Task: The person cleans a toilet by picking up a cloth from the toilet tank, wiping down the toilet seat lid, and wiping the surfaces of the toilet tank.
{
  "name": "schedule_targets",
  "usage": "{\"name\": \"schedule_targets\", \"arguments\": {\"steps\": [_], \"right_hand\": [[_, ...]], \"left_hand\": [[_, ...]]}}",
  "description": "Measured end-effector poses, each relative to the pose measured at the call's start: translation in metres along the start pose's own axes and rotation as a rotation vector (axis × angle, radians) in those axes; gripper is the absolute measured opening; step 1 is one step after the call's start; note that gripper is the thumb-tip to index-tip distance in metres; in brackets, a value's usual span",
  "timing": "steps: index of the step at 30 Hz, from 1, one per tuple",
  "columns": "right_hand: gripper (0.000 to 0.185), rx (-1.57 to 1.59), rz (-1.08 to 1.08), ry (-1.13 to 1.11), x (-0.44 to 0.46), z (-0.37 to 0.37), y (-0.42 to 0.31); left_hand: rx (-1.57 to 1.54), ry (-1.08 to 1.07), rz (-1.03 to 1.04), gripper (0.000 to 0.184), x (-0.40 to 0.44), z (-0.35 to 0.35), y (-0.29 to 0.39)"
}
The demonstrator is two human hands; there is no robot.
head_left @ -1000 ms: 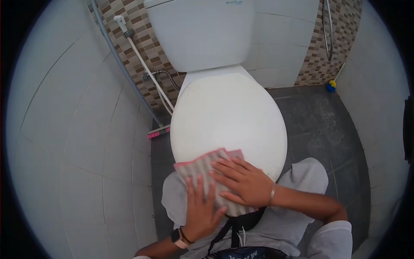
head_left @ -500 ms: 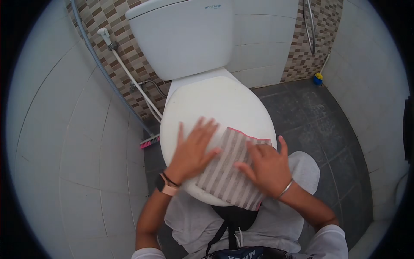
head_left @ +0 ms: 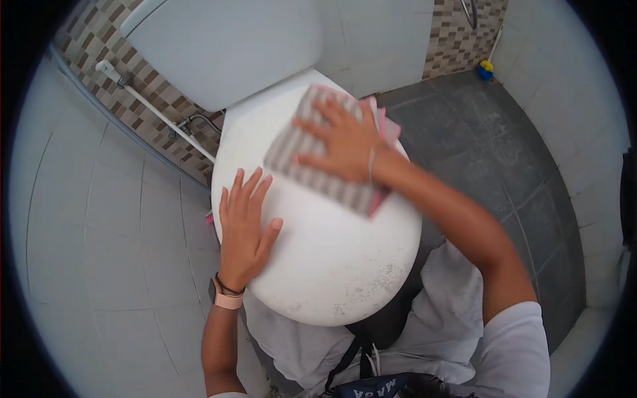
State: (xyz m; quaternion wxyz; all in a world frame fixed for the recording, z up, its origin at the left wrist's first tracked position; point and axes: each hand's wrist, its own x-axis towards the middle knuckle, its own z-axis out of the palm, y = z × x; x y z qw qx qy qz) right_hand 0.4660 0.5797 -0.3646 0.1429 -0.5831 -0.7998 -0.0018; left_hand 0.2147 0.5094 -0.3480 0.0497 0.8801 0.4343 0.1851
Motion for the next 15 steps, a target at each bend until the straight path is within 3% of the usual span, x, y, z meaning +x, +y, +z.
{"name": "schedule_targets", "arguments": {"steps": [4,6,10,15], "right_hand": [[0.1,0.409,0.189,-0.181,0.076,0.005,0.061],[0.1,0.577,0.148,-0.199,0.087,0.011,0.08],[0.102,0.805,0.073,-0.125,0.068,0.02,0.096],[0.095,1.075,0.214,-0.063,0.007,0.013,0.095]], "left_hand": [[0.025,-0.021,0.001,0.059,0.003,0.0,0.003],[0.053,-0.031,-0.006,0.058,0.006,-0.001,0.004],[0.072,-0.044,-0.023,0.058,0.006,0.0,0.006],[0.073,-0.028,-0.017,0.057,0.005,0.0,0.005]]}}
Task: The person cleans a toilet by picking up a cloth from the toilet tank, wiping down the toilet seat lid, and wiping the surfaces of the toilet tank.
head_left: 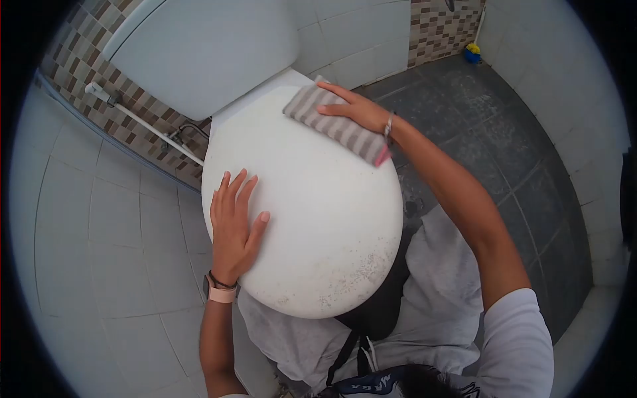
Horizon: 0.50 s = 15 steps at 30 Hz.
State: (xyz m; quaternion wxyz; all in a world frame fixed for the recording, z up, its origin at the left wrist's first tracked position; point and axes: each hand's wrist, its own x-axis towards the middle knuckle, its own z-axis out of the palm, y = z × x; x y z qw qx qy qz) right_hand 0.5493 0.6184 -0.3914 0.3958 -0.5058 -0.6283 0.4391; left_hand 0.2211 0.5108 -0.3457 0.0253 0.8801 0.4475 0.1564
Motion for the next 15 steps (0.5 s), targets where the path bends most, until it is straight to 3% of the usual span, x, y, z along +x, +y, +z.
{"name": "schedule_targets", "arguments": {"steps": [4,8,13,15], "right_hand": [[0.088,0.255,0.072,0.156,-0.06,0.009,0.004],[0.071,0.784,0.13,0.295,-0.116,0.039,0.031],[0.056,1.297,0.182,0.517,-0.216,0.124,0.024],[0.057,1.023,0.15,0.832,-0.242,0.174,0.028]], "left_hand": [[0.001,0.029,0.007,0.055,-0.001,0.003,-0.002],[-0.017,0.066,0.01,0.054,-0.002,0.005,-0.002],[0.026,0.079,0.014,0.052,-0.004,0.006,-0.003],[0.012,0.088,0.019,0.051,-0.006,0.006,-0.004]]}}
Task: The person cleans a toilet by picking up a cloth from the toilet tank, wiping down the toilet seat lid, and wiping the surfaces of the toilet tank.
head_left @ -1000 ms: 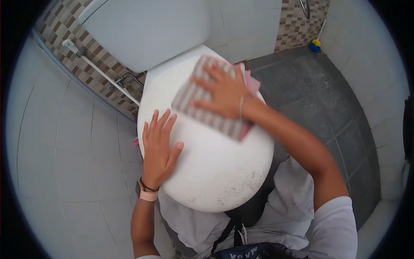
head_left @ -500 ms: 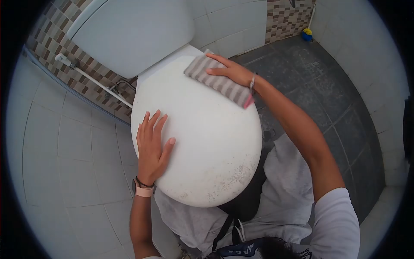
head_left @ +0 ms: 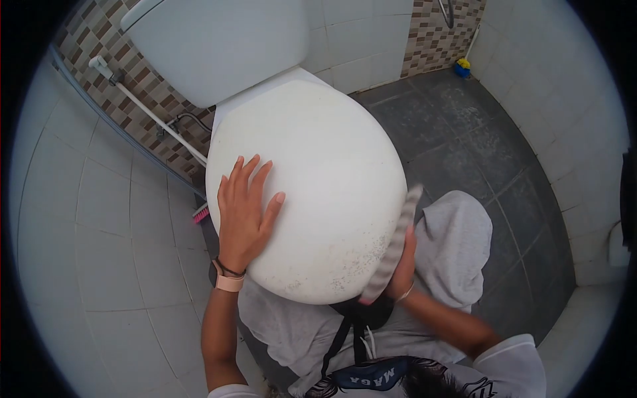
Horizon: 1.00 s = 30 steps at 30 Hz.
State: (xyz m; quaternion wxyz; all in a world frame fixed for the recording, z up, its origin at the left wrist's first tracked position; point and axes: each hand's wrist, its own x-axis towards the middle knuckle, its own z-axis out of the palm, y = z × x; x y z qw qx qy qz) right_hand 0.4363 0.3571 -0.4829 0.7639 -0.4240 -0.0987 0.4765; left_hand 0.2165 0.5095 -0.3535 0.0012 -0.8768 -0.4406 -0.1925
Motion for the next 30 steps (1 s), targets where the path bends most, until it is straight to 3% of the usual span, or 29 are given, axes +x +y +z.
{"name": "schedule_targets", "arguments": {"steps": [4,12,15,21,24,30], "right_hand": [[0.057,-0.141,-0.117,0.056,-0.031,0.026,-0.006],[0.06,-0.825,-0.204,-0.159,0.086,0.077,-0.094],[0.06,-0.841,-0.206,-0.199,0.104,0.072,-0.088],[0.061,-1.025,-0.645,-0.264,0.038,0.047,-0.069],[0.061,-1.469,-0.987,-0.403,-0.001,0.038,-0.069],[0.063,-1.756,-1.11,-0.947,-0.046,0.071,-0.062]], "left_hand": [[-0.028,0.018,0.011,0.05,-0.001,0.001,-0.001],[-0.031,0.063,0.015,0.05,-0.002,0.005,-0.004],[-0.045,0.088,0.003,0.051,-0.003,0.006,-0.005],[-0.057,0.109,-0.015,0.053,-0.003,0.011,-0.008],[-0.062,0.134,-0.015,0.054,-0.004,0.013,-0.01],[-0.186,0.3,0.014,0.042,-0.007,0.011,-0.012]]}}
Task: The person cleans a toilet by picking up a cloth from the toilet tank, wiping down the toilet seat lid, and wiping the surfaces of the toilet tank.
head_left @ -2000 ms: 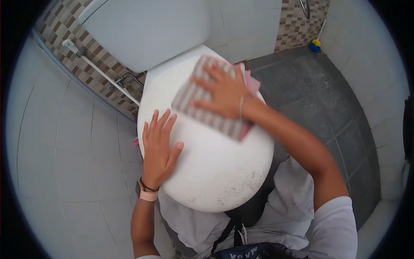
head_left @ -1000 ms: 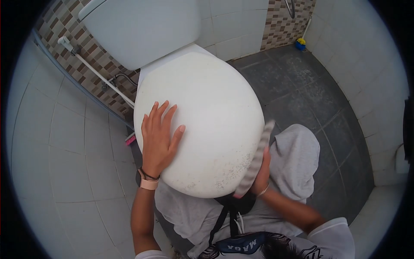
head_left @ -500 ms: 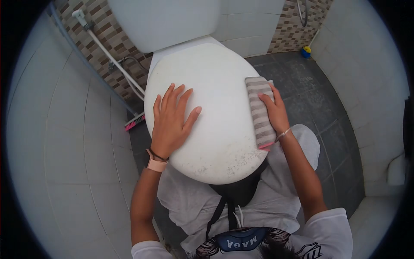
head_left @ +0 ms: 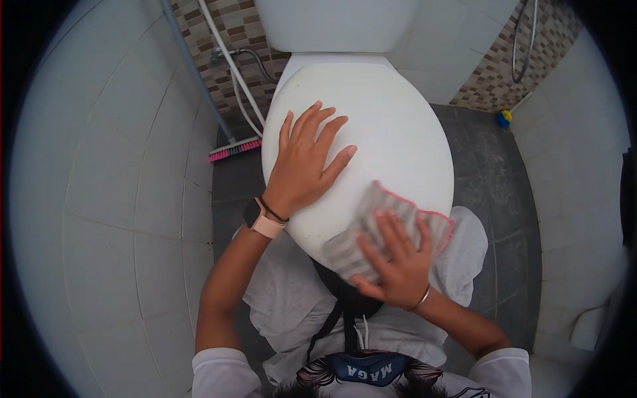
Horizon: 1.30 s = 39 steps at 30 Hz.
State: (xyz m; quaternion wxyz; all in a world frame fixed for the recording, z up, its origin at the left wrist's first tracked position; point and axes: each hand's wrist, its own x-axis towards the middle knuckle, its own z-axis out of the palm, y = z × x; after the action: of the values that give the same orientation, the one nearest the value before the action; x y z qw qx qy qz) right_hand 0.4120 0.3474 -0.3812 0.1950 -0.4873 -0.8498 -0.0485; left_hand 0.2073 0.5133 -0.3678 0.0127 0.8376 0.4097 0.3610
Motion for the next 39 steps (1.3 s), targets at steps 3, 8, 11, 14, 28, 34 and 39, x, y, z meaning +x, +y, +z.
{"name": "schedule_targets", "arguments": {"steps": [3,8,11,14,28,34,39], "right_hand": [[0.072,-0.018,-0.189,-0.142,0.029,0.0,-0.019],[0.066,0.078,-0.334,-0.188,0.089,0.021,-0.04],[0.054,0.123,-0.363,-0.294,0.137,0.033,-0.041],[0.049,0.07,-0.345,-0.401,0.189,0.046,-0.042],[0.063,0.007,0.106,-0.365,0.34,0.088,0.042],[0.074,0.011,0.306,-0.372,0.348,0.075,0.09],[0.076,0.042,0.323,-0.383,0.325,0.065,0.14]], "left_hand": [[-0.211,0.175,-0.037,0.033,-0.002,-0.008,-0.005],[-0.549,0.565,-0.177,0.022,-0.028,-0.032,-0.019],[-0.557,0.686,-0.226,0.021,-0.047,-0.053,-0.01],[-0.475,0.706,-0.222,0.021,-0.059,-0.069,-0.006],[-0.266,0.466,-0.192,0.023,-0.024,-0.026,0.016],[-0.163,0.385,-0.225,0.028,-0.013,-0.007,0.006],[-0.229,0.255,-0.287,0.034,-0.014,-0.004,0.004]]}}
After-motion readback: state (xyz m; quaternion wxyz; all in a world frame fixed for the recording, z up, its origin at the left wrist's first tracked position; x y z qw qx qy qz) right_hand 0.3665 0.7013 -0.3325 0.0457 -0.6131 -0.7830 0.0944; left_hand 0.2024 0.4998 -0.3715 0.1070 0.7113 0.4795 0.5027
